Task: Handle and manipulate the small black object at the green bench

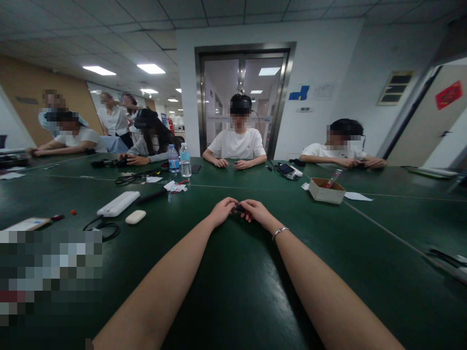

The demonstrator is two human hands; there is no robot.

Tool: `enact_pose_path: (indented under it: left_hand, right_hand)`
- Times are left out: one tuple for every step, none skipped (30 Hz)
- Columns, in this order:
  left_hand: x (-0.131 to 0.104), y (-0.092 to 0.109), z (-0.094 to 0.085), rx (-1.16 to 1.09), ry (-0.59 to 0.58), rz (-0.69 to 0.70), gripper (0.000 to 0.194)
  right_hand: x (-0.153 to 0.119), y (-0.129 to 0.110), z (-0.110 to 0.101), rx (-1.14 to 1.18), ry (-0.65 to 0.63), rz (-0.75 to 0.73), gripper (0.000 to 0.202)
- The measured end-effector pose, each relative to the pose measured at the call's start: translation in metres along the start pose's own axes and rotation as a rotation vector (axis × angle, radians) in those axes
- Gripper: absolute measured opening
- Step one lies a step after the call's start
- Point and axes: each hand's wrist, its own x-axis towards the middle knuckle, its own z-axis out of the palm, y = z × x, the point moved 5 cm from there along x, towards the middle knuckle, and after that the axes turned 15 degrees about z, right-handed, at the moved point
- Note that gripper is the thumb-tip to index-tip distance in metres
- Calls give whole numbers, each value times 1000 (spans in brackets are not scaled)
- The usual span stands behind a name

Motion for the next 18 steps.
enact_pose_path:
  left_hand:
    - [0, 0, 0, 9, -4, 6, 27]
    - [1, -1, 1, 17, -11, 13, 28]
    - [1, -1, 1, 21, -14, 17, 27]
    - [1, -1, 1, 19, -11, 17, 25]
    - [1, 0, 1, 11, -4, 12, 22]
    - [0, 0, 1, -1, 2, 4, 22]
    - [0, 1, 1, -8, 5, -4, 22]
    - [0, 2, 1, -7, 2, -8, 23]
    - [-1, 3, 1, 2, -4, -6, 26]
    - [-1, 4, 1, 12, -12, -2, 27]
    - [-1, 5, 1, 16, -15, 1, 26]
    - [-1, 5, 1, 15, -13, 0, 24]
    - [-1, 5, 1, 6, -6, -5, 22]
    - [-1, 5, 1, -9, 2, -12, 21]
    - [-1, 5, 1, -20, 6, -17, 21]
    - [-1, 5, 1, -21, 3, -20, 22]
    - [-1, 5, 1, -13, -2, -17, 23]
    - [-1, 5, 2, 0, -10, -12, 24]
  right_hand:
    - [0, 0, 0, 0, 0, 1, 16]
    - [0, 0, 0, -1, -1, 1, 16]
    - [1, 0, 0, -3, -2, 0, 16]
    - [1, 0, 0, -3, -3, -2, 16]
    - [1, 0, 0, -2, -5, -5, 16]
    - [1, 1, 0, -2, -4, -7, 16]
    - [1, 1, 0, -2, -1, -6, 16]
    - [1, 1, 0, -2, 1, -4, 16]
    - [2, 1, 0, -2, 1, -2, 16]
    - [2, 1, 0, -4, 0, -1, 16]
    - [2, 2, 0, -6, 0, 1, 16]
    - [2, 2, 0, -7, -1, 1, 16]
    - [2, 2, 0, -8, -3, 0, 15]
    - [2, 1, 0, -8, -5, -1, 15]
    - [2, 1, 0, -9, -5, -2, 16]
    - [2, 1, 0, -9, -6, -3, 16]
    - [2, 1, 0, -10, -7, -7, 16]
    - [2, 1, 0, -11, -8, -10, 16]
